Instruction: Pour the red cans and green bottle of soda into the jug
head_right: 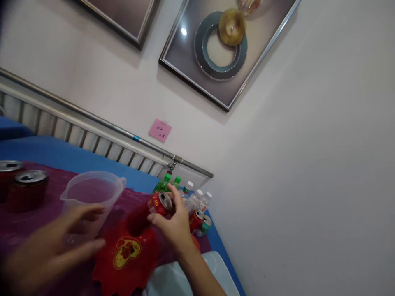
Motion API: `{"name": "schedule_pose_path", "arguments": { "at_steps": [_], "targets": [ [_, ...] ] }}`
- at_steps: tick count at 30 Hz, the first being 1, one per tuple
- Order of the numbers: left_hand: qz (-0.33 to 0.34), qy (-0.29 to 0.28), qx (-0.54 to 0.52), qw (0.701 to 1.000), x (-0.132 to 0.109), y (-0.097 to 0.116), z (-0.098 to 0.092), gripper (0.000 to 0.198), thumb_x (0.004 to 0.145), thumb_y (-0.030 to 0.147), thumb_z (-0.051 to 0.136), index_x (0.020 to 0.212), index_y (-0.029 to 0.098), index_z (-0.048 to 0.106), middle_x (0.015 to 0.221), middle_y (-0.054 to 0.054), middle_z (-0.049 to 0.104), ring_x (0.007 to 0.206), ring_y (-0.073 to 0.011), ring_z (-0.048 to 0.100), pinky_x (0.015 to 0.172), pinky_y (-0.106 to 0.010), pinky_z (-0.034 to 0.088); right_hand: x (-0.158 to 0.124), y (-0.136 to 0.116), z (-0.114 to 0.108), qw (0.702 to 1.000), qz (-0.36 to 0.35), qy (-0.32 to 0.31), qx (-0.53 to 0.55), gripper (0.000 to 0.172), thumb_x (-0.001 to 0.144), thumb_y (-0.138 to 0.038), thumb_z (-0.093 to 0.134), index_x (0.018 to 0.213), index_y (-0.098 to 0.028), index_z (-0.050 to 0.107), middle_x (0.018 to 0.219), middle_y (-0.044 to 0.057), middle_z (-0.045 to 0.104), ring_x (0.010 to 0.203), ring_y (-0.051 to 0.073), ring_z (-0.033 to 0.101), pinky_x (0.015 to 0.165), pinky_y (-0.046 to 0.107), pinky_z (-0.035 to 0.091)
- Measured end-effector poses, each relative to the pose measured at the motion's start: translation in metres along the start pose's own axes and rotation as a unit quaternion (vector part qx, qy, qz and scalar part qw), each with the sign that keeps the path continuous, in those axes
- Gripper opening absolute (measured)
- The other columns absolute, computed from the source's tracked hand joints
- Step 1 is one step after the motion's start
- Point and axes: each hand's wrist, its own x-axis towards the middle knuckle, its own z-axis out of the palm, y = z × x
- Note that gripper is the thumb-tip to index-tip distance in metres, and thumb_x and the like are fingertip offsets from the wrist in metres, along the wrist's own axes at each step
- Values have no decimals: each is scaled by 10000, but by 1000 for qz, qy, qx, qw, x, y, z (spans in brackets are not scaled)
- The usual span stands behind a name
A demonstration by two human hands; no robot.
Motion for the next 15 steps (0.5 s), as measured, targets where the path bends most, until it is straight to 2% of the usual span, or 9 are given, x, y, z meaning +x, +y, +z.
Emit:
{"name": "schedule_pose_path", "arguments": {
  "at_steps": [2, 3, 5, 7, 9, 12, 15],
  "targets": [
    [3, -30, -34, 999, -3, 6, 25, 797, 607, 482, 824, 1353, 365, 566, 1474, -6, 553, 1349, -293, 523, 1168, -471, 465, -14, -6, 15, 998, 11, -33, 45, 890, 515, -178, 821, 1362, -310, 583, 1225, 35, 648, 1036, 260, 676, 890, 386, 572],
    [-4, -45, -57, 997, -5, 9, 36, 809, 604, 420, 816, 1366, 352, 552, 1475, -3, 553, 1360, -285, 514, 1191, -458, 439, -20, -8, 21, 997, 14, -46, 58, 903, 499, -163, 829, 1357, -311, 590, 1239, 34, 646, 1059, 265, 673, 902, 385, 570],
    [-18, -67, -106, 992, -8, 13, 52, 742, 617, 347, 774, 1329, 298, 574, 1389, -28, 622, 1275, -276, 584, 1122, -409, 497, -30, -10, 30, 994, 19, -58, 88, 934, 485, -158, 845, 1368, -311, 582, 1293, 35, 640, 1129, 278, 659, 955, 388, 555],
    [-29, -74, -167, 983, -10, 15, 62, 661, 642, 362, 748, 1274, 254, 587, 1296, -51, 672, 1169, -270, 644, 1003, -361, 560, -37, -12, 36, 988, 35, -68, 133, 979, 480, -179, 864, 1397, -309, 547, 1344, 37, 639, 1212, 291, 633, 1019, 397, 526],
    [-39, -61, -220, 973, -10, 15, 69, 680, 629, 428, 778, 1250, 239, 576, 1270, -63, 679, 1153, -280, 651, 979, -356, 571, -41, -16, 41, 980, 67, -102, 158, 955, 497, -214, 869, 1391, -289, 540, 1350, 47, 657, 1260, 303, 613, 1059, 417, 501],
    [-43, -44, -239, 969, -9, 16, 72, 690, 620, 447, 791, 1246, 247, 579, 1243, -67, 682, 1133, -284, 656, 1014, -381, 560, -41, -25, 46, 978, 86, -148, 123, 744, 534, -243, 835, 1249, -243, 628, 1210, 53, 734, 1185, 317, 653, 1035, 440, 513],
    [-1, -54, -212, 976, -3, 26, 55, 733, 600, 365, 811, 1294, 284, 590, 1317, -58, 646, 1212, -279, 614, 1084, -393, 521, -30, -34, 51, 984, 69, -150, 72, 584, 555, -246, 769, 1128, -237, 658, 1076, 33, 765, 1054, 305, 691, 949, 427, 550]
  ]
}}
